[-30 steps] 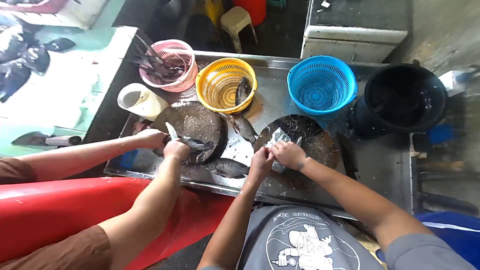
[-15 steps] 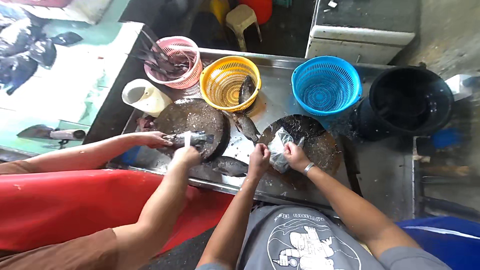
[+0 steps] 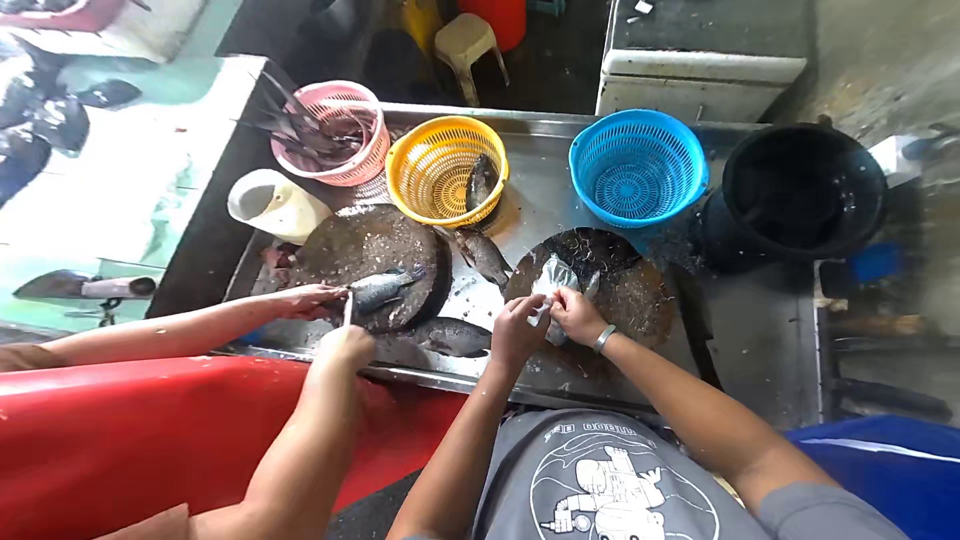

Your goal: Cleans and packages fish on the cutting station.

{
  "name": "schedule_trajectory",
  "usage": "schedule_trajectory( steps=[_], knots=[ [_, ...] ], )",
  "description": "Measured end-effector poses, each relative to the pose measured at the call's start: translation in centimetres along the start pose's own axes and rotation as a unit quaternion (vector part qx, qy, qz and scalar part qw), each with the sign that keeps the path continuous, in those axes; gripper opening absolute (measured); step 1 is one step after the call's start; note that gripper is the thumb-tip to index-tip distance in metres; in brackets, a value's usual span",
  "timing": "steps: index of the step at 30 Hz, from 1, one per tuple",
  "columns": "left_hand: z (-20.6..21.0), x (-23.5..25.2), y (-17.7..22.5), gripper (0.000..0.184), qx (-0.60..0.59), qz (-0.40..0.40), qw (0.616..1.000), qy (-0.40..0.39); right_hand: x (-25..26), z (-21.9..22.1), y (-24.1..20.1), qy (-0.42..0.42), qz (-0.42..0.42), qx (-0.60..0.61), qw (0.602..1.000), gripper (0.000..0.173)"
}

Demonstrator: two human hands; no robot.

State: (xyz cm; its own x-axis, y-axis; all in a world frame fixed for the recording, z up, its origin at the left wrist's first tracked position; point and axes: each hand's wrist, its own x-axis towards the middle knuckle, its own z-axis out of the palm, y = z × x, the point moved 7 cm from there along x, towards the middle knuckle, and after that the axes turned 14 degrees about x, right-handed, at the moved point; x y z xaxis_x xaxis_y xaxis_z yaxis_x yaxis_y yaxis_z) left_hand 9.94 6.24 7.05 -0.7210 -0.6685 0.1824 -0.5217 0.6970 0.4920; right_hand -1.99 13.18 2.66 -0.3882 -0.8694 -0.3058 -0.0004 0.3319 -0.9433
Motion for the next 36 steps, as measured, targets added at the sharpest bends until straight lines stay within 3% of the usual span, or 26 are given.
schedule_trajectory(
  steps=[7,11,15,20,25,28,30,32,34,36],
  knots=[
    [0.3,0.5,-1.0,0.015,-0.04,-0.027,0.998,-0.048,0.2,0.6,-0.6,-0.032,-0.019,-0.048,0.998,0.012],
    [1.3,0.0,-2.7,0.013,-0.165,-0.123,0.975,-0.089,0.0,0.9,-1.5,-0.061,-0.042,-0.098,0.992,0.01],
    [2.3,-0.5,-3.5,0.017,-0.215,-0.208,0.946,-0.123,0.2,1.3,-1.8,-0.091,-0.072,-0.161,0.98,0.011],
    [0.6,-0.3,-3.2,0.015,-0.136,-0.152,0.971,-0.122,0.2,1.7,-2.5,-0.135,-0.131,-0.234,0.954,0.015],
    [0.5,0.6,-2.4,0.012,-0.052,-0.102,0.976,-0.185,0.0,2.1,-2.7,-0.17,-0.237,-0.306,0.906,0.019],
    [1.0,0.8,-2.5,0.007,-0.02,-0.09,0.975,-0.201,-0.4,2.0,-2.1,-0.156,-0.282,-0.336,0.885,0.02],
    [1.6,0.6,-2.8,0.008,-0.051,-0.105,0.971,-0.208,-0.7,1.6,-1.7,-0.112,-0.299,-0.311,0.895,0.017],
    [2.6,-0.2,-3.6,0.011,-0.161,-0.185,0.946,-0.214,-1.3,0.8,-1.6,-0.046,-0.309,-0.261,0.913,0.017],
    [3.3,-1.2,-4.0,0.016,-0.279,-0.281,0.895,-0.205,-2.1,0.1,-2.0,0.014,-0.337,-0.215,0.916,0.016],
    [3.6,-2.1,-3.9,0.017,-0.348,-0.334,0.855,-0.192,-2.9,0.1,-2.2,0.03,-0.358,-0.196,0.912,0.015]
  ],
)
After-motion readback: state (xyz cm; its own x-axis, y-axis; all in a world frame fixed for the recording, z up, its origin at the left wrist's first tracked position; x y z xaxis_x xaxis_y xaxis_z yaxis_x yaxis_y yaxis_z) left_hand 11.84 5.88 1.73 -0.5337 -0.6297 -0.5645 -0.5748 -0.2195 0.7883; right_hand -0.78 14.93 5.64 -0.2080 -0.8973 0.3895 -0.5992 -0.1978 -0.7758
